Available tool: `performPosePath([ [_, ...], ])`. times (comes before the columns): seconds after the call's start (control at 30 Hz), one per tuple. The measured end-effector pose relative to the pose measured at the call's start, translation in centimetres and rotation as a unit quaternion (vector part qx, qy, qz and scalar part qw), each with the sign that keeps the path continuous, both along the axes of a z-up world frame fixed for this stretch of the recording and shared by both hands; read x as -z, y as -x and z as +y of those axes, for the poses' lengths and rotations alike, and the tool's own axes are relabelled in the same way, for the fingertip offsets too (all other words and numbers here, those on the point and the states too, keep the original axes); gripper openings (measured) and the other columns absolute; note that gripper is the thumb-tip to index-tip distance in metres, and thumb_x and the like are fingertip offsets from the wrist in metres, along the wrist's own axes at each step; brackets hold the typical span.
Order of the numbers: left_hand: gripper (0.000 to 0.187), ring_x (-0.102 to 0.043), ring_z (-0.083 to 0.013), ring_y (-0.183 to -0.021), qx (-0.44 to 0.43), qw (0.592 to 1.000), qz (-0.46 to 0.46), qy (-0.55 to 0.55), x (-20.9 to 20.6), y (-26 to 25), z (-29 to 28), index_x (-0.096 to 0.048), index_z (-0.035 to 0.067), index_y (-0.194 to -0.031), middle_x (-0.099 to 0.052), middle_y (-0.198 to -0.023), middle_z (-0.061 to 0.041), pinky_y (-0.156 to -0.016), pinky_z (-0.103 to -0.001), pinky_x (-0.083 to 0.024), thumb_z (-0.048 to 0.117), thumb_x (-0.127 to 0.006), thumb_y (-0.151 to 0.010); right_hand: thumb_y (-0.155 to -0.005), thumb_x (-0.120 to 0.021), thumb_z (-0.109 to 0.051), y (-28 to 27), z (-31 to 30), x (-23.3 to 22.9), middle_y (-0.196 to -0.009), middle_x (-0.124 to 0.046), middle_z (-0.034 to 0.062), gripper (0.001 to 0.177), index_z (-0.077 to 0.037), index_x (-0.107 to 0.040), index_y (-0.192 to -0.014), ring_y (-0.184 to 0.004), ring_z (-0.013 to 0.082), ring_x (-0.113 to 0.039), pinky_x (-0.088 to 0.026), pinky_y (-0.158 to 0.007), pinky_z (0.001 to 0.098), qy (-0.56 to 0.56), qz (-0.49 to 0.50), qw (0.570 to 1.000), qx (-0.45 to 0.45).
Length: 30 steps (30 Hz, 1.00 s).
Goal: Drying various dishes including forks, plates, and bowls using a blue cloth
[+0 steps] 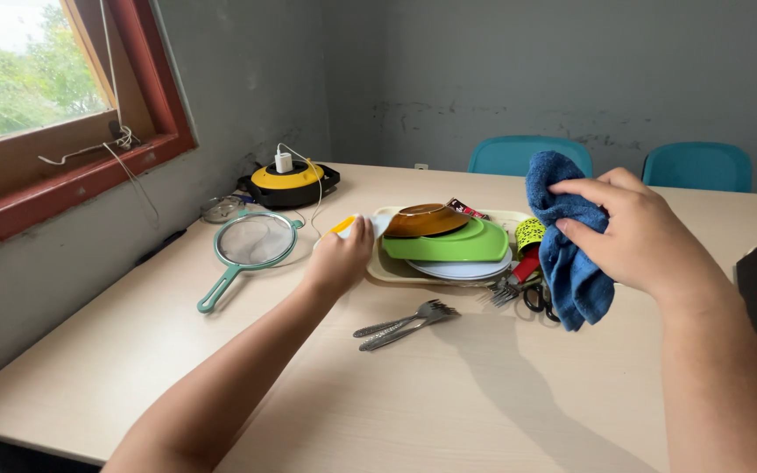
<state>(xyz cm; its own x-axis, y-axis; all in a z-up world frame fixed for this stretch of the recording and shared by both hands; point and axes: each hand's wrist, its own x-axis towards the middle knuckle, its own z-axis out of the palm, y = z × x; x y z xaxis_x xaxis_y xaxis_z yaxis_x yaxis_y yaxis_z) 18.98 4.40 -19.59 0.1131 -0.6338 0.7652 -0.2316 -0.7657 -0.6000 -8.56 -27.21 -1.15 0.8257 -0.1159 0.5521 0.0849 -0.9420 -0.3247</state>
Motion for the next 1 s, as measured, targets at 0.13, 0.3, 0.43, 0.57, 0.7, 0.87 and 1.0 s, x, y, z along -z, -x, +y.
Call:
performPosePath([
  [0.13,0.043,-0.057,-0.0254,-0.053,-0.009,0.999,-0.030,-0.023,1.7,0.5,0.9,-0.067,0.000,-0.123,-0.068,-0.114,-0.018,-0.039,-0.035,-0.039,0.018,-0.052,-0.088,-0.089,-0.073,-0.023,-0.2,-0.2,0.1,-0.115,-0.058,0.0065,0.048,-0.028,-0.070,-0.137,-0.099,0.0242,-0.062,-0.046,-0.093,0.0348,-0.010,0.013,1.000,0.005],
  [0.3,0.018,-0.046,-0.0366,-0.046,0.040,0.994,-0.049,-0.094,2.0,2.9,2.1,-0.072,0.017,-0.101,-0.064,-0.116,-0.029,-0.035,-0.043,-0.036,0.014,-0.059,-0.091,-0.089,-0.074,-0.022,-0.4,-0.1,0.1,-0.112,-0.059,0.0092,0.048,-0.028,-0.070,-0.136,-0.103,0.0276,-0.062,-0.046,-0.094,0.0383,0.006,0.015,1.000,0.006],
  [0.43,0.066,-0.046,-0.0344,-0.044,0.011,0.997,-0.049,-0.053,2.5,4.2,2.2,-0.067,0.000,-0.123,-0.066,-0.115,-0.015,-0.039,-0.041,-0.032,0.060,-0.053,-0.099,-0.089,-0.074,-0.024,-0.7,-0.2,0.4,-0.110,-0.058,0.0076,0.048,-0.029,-0.070,-0.136,-0.096,0.0261,-0.062,-0.046,-0.091,0.0369,0.003,0.017,1.000,0.007],
  [0.57,0.061,-0.048,-0.0343,-0.044,0.014,0.998,-0.013,-0.058,2.7,4.6,2.4,-0.065,0.003,-0.124,-0.065,-0.125,-0.015,-0.038,-0.040,-0.034,0.058,-0.052,-0.100,-0.088,-0.075,-0.024,-1.0,0.1,0.6,-0.115,-0.060,0.0075,0.046,-0.028,-0.071,-0.134,-0.107,0.0255,-0.062,-0.046,-0.097,0.0361,0.004,0.015,1.000,-0.010],
  [0.7,0.042,-0.049,-0.0305,-0.042,-0.016,0.992,0.043,-0.116,3.4,4.1,3.3,-0.060,0.005,-0.131,-0.061,-0.132,-0.017,-0.035,-0.039,-0.038,0.017,-0.055,-0.091,-0.089,-0.074,-0.024,-1.0,0.5,0.5,-0.120,-0.060,0.0082,0.046,-0.027,-0.071,-0.134,-0.113,0.0255,-0.061,-0.045,-0.102,0.0367,-0.005,0.032,0.999,-0.011],
  [0.87,0.042,-0.054,-0.0314,-0.047,-0.006,0.991,0.070,-0.116,3.5,5.1,3.9,-0.059,0.009,-0.131,-0.059,-0.135,-0.012,-0.035,-0.038,-0.045,0.018,-0.057,-0.091,-0.088,-0.075,-0.024,-1.4,0.1,0.8,-0.120,-0.061,0.0070,0.045,-0.028,-0.071,-0.133,-0.111,0.0244,-0.062,-0.045,-0.100,0.0356,0.001,0.025,1.000,-0.012],
  [1.0,0.061,-0.062,-0.0349,-0.057,-0.019,0.973,0.185,-0.139,2.9,5.7,4.3,-0.049,0.009,-0.144,-0.050,-0.146,-0.013,-0.037,-0.040,-0.051,0.018,-0.062,-0.084,-0.088,-0.074,-0.026,-1.5,0.1,0.9,-0.127,-0.061,0.0074,0.045,-0.030,-0.071,-0.133,-0.125,0.0246,-0.058,-0.042,-0.108,0.0376,0.002,0.028,1.000,-0.009],
])
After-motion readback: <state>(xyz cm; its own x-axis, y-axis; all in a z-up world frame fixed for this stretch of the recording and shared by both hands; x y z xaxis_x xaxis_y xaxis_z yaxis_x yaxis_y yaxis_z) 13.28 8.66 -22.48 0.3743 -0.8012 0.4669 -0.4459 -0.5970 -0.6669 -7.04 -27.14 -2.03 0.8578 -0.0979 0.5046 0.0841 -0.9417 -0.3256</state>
